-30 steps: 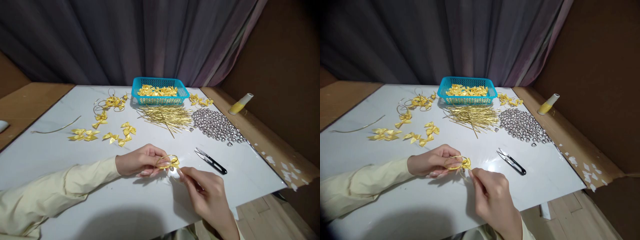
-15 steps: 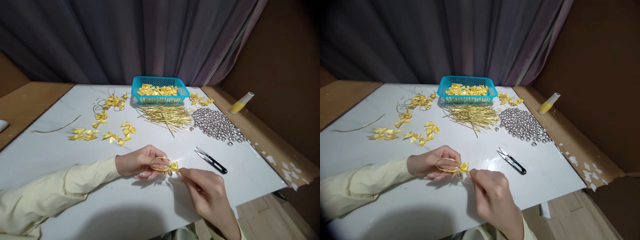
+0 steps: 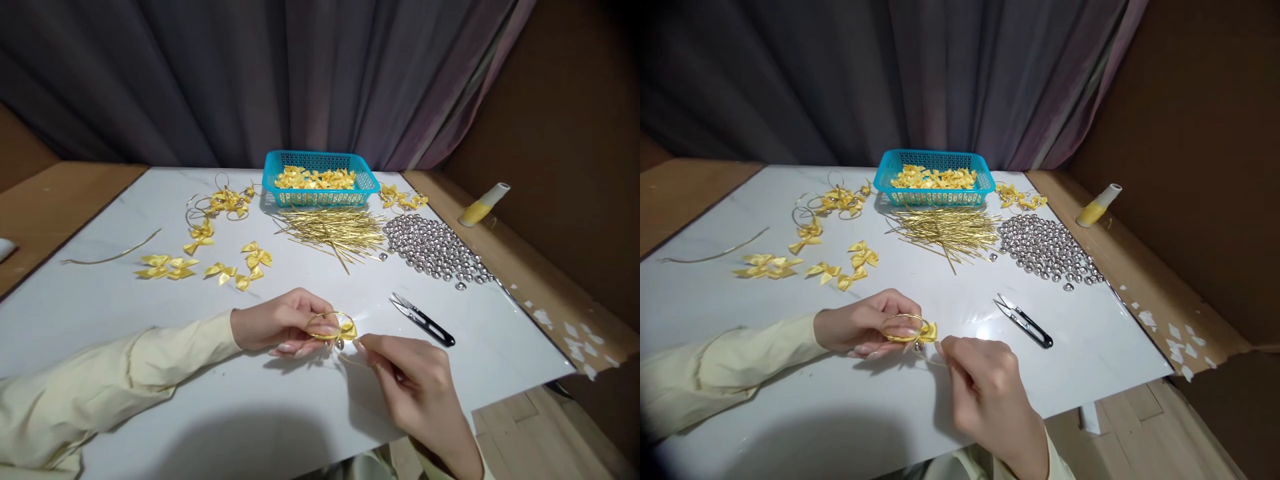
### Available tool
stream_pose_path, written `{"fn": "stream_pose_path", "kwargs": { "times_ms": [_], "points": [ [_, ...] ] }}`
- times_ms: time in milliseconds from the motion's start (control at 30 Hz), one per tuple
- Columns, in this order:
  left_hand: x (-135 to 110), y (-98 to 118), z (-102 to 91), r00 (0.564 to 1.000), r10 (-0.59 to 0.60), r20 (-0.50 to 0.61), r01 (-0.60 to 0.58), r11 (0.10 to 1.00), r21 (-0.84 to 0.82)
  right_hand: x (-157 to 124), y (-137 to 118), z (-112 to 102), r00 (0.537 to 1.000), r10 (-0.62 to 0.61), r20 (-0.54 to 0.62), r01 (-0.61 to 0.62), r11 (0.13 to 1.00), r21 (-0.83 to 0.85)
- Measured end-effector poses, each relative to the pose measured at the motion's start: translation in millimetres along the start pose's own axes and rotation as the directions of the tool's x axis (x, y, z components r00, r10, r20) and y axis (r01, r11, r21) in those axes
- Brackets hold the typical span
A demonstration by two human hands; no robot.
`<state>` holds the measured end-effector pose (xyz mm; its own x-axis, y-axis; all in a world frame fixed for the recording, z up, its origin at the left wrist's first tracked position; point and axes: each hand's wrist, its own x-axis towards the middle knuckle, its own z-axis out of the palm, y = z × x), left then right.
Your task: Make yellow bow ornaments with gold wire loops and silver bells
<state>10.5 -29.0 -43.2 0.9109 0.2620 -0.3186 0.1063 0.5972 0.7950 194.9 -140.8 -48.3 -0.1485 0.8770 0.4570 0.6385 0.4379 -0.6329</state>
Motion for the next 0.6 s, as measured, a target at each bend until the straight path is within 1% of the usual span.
{"fn": "stream_pose_path", "kwargs": {
  "times_ms": [167, 500, 600],
  "points": [
    [0.2, 0.9, 0.8, 1.0, -0.003, 0.0, 0.003, 1.0, 0.02, 0.3, -0.2, 0.6, 1.0, 0.025, 0.014, -0.025, 0.999, 0.027],
    [1.6, -0.7, -1.5, 1.0, -0.02, 0.017, 0.019, 0.999, 0.028, 1.6, -1.8, -1.9, 0.999, -0.016, 0.041, 0.016, 1.0, 0.017],
    [2.0, -0.5, -1.1, 1.0, -0.027, 0.004, 0.027, 0.999, 0.028, 3.4, -3.7, -4.5, 0.997, -0.024, 0.071, 0.022, 1.0, 0.021]
  ]
}}
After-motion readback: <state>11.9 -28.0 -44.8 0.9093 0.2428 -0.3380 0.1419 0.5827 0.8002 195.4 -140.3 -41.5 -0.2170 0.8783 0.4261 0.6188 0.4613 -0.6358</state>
